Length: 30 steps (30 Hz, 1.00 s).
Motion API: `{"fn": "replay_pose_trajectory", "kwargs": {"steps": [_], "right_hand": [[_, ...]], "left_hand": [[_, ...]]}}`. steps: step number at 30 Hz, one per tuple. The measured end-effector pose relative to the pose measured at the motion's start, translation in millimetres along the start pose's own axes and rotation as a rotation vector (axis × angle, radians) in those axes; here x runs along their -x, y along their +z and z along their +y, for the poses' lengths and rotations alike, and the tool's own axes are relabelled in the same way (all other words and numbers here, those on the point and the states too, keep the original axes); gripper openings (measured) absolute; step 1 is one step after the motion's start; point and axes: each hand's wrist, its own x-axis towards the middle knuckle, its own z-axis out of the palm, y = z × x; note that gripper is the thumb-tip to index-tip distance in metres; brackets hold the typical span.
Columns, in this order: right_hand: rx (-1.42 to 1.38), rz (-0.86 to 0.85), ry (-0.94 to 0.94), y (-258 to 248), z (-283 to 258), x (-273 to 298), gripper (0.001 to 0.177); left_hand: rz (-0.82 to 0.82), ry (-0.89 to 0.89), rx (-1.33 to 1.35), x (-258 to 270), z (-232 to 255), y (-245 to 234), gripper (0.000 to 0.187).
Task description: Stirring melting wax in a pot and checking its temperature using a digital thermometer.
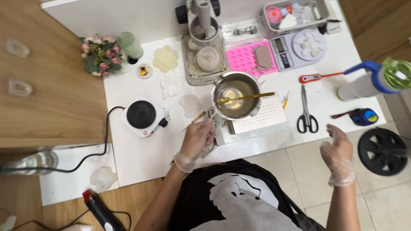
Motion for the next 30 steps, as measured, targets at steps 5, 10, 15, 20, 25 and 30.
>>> {"fn": "replay_pose_trajectory", "kwargs": {"steps": [5, 10, 15, 20, 25, 30], "right_hand": [[-0.043, -0.03, 0.027, 12.6, 6.3, -8.3, 0.058], [-0.121, -0.046, -0.083, 29.4, -32.6, -34.1, 0.049], [-0.184, -0.129, -0.303, 46.4, -106.2, -56.7, 0.041], [-0.231, -0.229, -0.559, 84.5, -167.6, -78.2, 0.039], [-0.248, -0.339, -0.749, 109.7, -246.9, -79.8, 0.038], [-0.293, -0.741, -0.759, 141.5, -327.4, -80.8, 0.048]], "left_hand": [[0.126, -0.036, 0.085, 15.2, 13.4, -3.7, 0.042], [0.257, 0.036, 0.105, 45.6, 0.4, -41.5, 0.045], [0.544, 0.101, 0.151, 89.3, -25.4, -88.3, 0.05], [0.847, 0.075, 0.217, 140.6, -37.7, -104.3, 0.047], [1.032, 0.071, 0.376, 180.5, -54.8, -102.8, 0.044], [1.113, 0.075, 0.367, 197.5, -48.0, -94.7, 0.045]]}}
